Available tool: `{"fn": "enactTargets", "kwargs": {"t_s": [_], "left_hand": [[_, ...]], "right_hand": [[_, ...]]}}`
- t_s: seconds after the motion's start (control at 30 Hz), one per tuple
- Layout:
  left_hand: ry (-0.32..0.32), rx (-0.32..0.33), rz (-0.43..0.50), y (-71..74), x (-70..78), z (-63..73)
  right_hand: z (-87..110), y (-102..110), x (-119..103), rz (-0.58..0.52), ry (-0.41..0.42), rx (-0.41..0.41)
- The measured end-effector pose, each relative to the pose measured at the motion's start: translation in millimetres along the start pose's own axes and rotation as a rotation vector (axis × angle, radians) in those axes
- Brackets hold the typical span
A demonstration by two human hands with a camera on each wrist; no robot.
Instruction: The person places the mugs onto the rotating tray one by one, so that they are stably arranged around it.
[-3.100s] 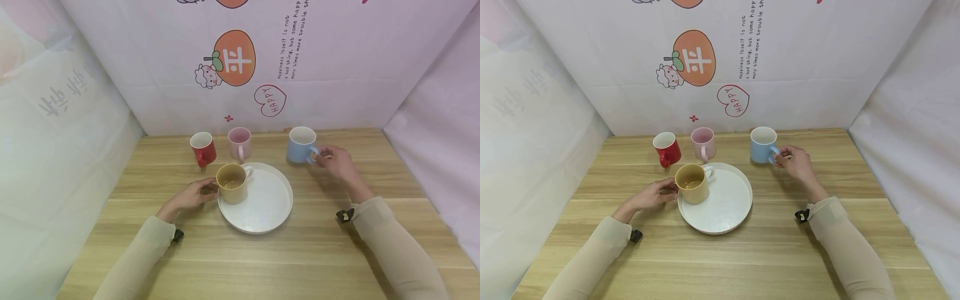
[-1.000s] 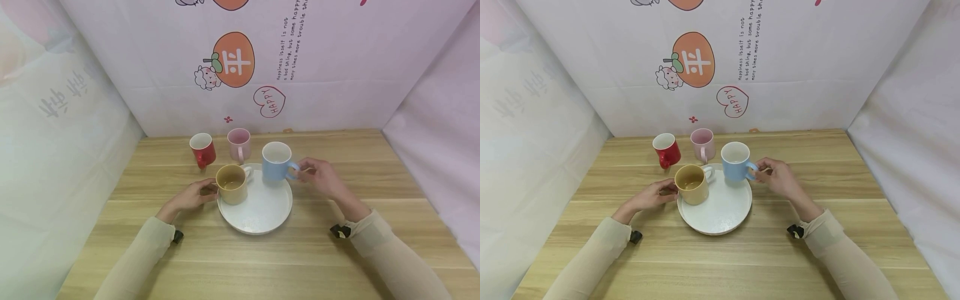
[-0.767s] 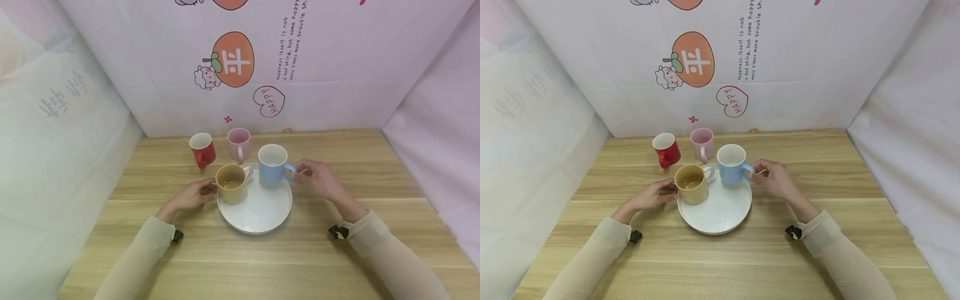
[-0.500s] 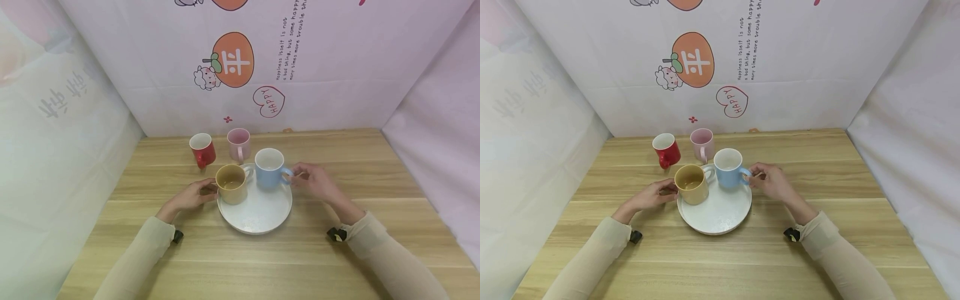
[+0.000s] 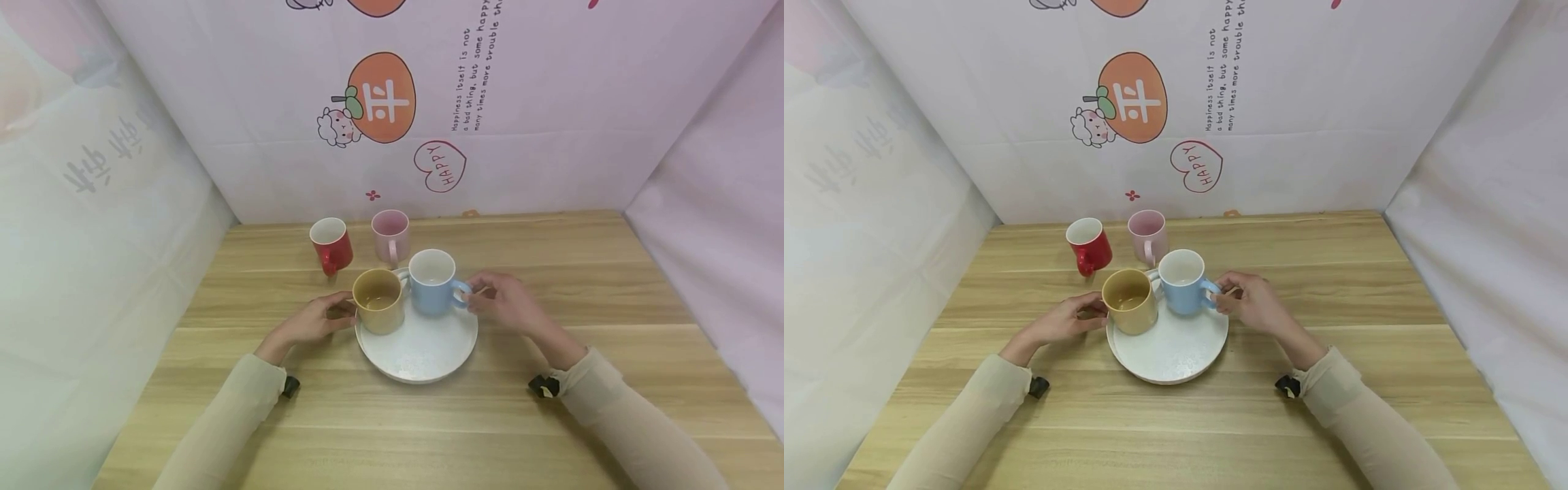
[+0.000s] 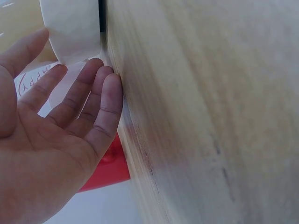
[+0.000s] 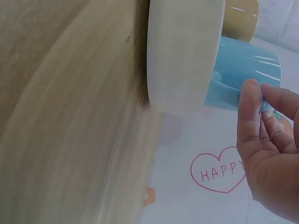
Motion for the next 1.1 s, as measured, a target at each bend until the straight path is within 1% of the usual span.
{"fn": "enactTargets", "kwargs": {"t_s": [0.23, 0.47, 0.63, 0.8, 0.97, 1.1], "left_hand": [[0.003, -0.004, -0.005, 1.5, 2.5, 1.7], [0.02, -0.003, -0.01, 0.8, 0.5, 2.2], [0.02, -0.006, -0.012, 0.2, -0.5, 1.7], [0.023, -0.009, -0.017, 0.2, 0.3, 1.3], [0.013, -0.001, -0.025, 0.2, -0.1, 0.6], [0.014, -0.001, -0.023, 0.7, 0.0, 0.5]], "right_hand": [[-5.6, -5.8, 2.5, -0.008, 0.018, 0.001], [-9.4, -10.1, 3.4, 0.004, 0.022, -0.006], [-11.7, -11.9, 6.2, 0.018, 0.007, -0.008], [-14.0, -12.7, 10.3, 0.008, -0.023, -0.017], [-16.5, -12.4, 13.5, -0.014, -0.019, -0.029], [-18.2, -11.1, 15.6, -0.007, -0.028, -0.036]]}}
Point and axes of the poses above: each hand's wrist, its own z-axis away from the middle knuckle, its own y-axis out of the back of the hand, x = y × z, the point moved 2 cm from there along -z, towards the middle knuckle, and after that the axes turned 8 degrees about -z, right-handed, at the moved point
